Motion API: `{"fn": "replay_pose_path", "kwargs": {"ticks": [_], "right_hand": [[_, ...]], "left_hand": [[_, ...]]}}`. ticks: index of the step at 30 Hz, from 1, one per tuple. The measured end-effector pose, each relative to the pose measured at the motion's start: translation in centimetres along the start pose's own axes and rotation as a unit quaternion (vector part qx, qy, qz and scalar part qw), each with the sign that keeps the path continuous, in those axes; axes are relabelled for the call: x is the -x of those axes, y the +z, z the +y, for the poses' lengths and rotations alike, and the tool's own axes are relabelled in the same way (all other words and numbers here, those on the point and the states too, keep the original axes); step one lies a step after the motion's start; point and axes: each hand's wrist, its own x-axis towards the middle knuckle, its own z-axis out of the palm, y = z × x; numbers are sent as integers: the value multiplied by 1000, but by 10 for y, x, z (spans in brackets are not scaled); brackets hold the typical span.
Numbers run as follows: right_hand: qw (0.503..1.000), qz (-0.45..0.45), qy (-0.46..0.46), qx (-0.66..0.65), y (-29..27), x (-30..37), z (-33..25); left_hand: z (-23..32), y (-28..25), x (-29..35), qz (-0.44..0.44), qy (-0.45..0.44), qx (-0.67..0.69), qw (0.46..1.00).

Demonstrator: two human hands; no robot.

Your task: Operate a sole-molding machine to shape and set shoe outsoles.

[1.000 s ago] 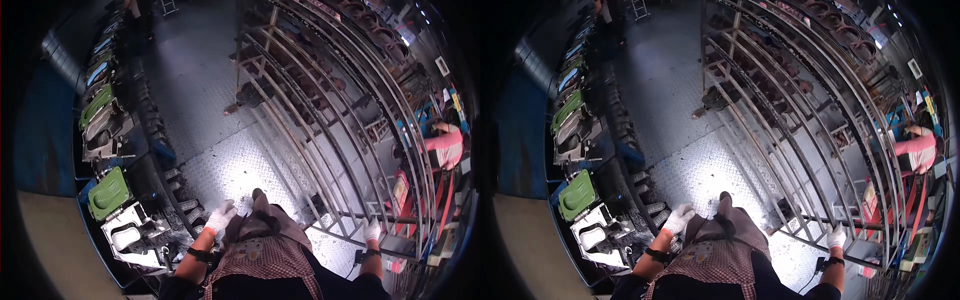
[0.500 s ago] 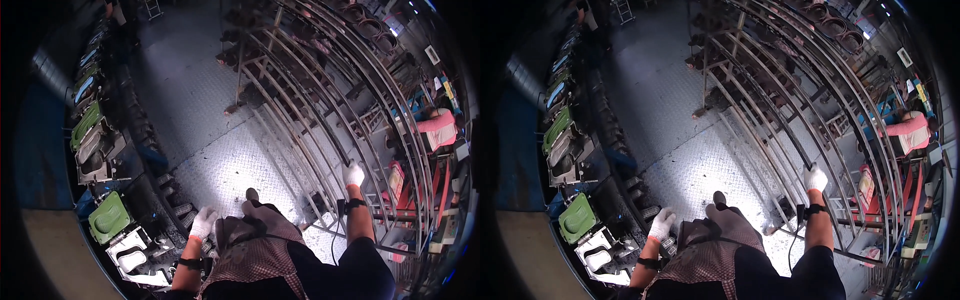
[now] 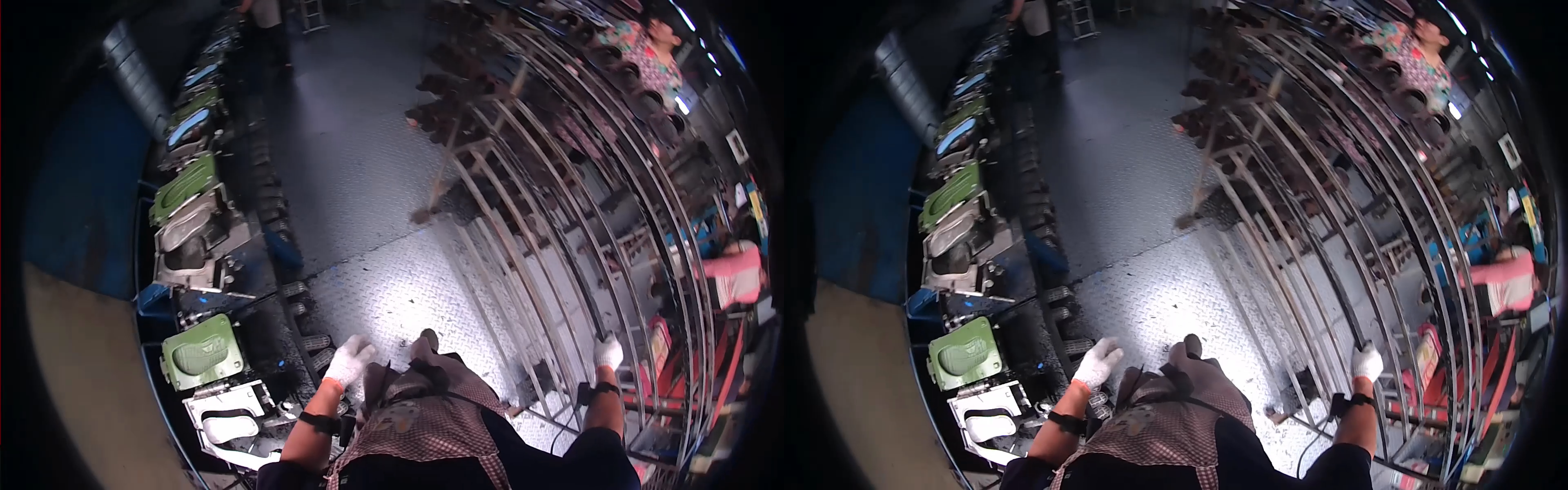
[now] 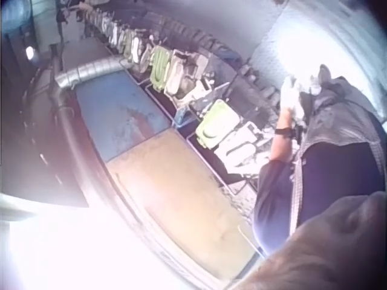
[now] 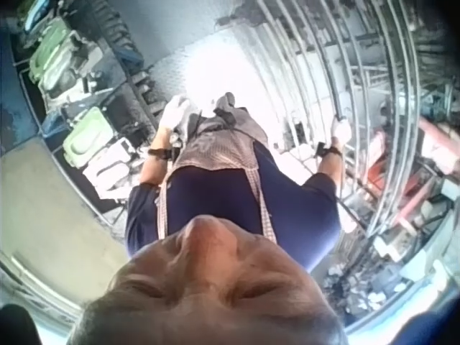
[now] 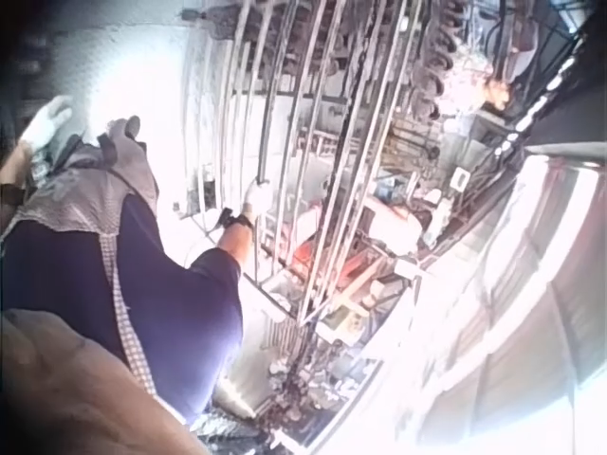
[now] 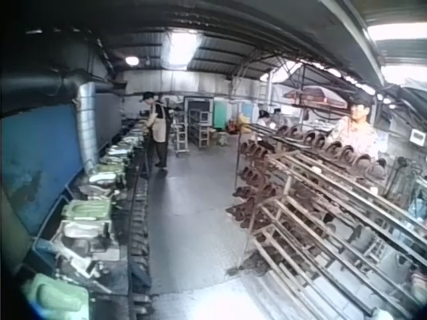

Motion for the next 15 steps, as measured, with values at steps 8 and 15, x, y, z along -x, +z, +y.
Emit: {"fn": "replay_pose_path", "kwargs": {"ticks": [8,15], "right_hand": [[994,-26,85,59,33,-57,-55],[992,-66,-95,-39,30,-139,-233]], "left_hand": [[3,-50,-26,6,-5,6,1000],[15,-90,-54,14,-31,27,999]]}}
